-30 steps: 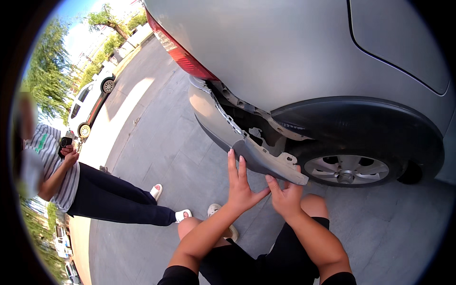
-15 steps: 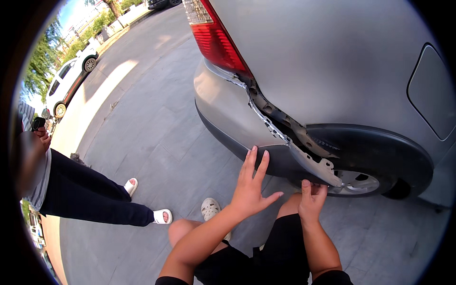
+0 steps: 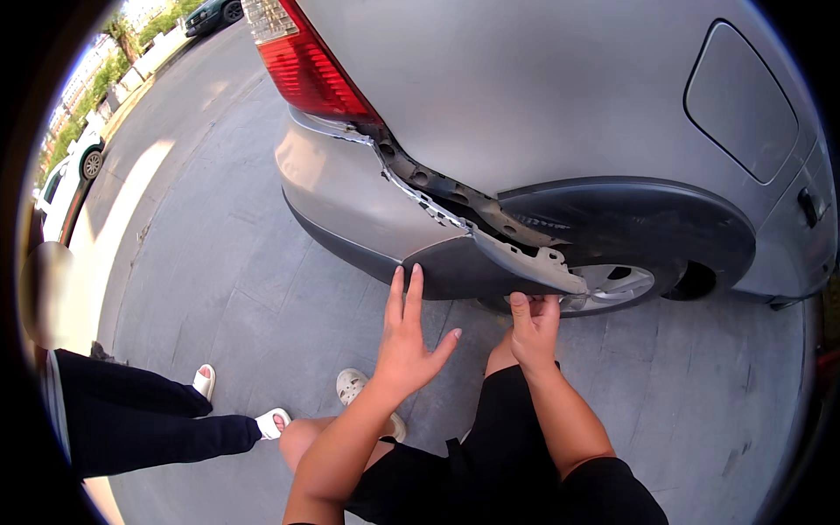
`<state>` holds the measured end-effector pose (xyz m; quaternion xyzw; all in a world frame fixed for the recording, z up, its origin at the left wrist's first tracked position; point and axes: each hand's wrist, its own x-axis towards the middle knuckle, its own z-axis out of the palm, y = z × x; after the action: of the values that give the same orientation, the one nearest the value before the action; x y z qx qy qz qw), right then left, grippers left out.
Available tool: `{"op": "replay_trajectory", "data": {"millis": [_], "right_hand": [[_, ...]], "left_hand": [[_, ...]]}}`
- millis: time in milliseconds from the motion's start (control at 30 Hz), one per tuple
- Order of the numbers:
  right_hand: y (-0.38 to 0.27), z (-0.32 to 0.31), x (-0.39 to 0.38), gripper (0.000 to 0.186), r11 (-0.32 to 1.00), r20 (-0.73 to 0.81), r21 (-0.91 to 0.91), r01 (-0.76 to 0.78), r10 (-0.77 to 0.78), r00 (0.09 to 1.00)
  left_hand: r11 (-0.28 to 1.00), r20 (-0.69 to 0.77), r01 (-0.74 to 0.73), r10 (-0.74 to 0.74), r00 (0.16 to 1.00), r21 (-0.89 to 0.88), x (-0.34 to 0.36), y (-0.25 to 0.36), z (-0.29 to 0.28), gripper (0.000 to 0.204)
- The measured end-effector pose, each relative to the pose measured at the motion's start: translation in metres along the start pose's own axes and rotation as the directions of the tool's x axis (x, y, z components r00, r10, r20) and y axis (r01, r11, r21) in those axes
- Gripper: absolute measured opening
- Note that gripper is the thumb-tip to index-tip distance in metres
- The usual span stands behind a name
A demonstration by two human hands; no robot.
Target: The person inspects a damaged rear bumper on a silver SUV, then retrieves a power drill from a garage. They use the drill to remove screws from the taillight assembly, detach the light, and disconnect the wiring harness. The person then attempts to reposition the bumper cover.
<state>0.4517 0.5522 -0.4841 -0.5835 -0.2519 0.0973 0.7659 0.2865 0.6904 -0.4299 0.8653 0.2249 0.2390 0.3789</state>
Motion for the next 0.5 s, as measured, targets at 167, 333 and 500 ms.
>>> {"op": "replay_trajectory", "data": {"millis": [167, 333, 500], "right_hand": [[-0.008, 0.013, -0.011, 0.042, 0.995, 0.029, 0.077, 0.063, -0.065, 0.997], [-0.015, 0.019, -0.013, 0.04, 0.994, 0.005, 0.095, 0.052, -0.052, 0.999], [-0.019, 0.022, -0.012, 0.04, 0.993, -0.009, 0.113, 0.022, -0.021, 1.0]], "left_hand": [[0.999, -0.04, 0.027, -0.026, 0.999, 0.03, -0.002, 0.006, 0.005, 0.105], [1.0, -0.054, 0.004, -0.003, 0.999, 0.013, -0.001, 0.005, 0.004, 0.105], [0.998, -0.032, 0.003, -0.001, 0.999, 0.068, 0.0, 0.003, 0.004, 0.106]]}}
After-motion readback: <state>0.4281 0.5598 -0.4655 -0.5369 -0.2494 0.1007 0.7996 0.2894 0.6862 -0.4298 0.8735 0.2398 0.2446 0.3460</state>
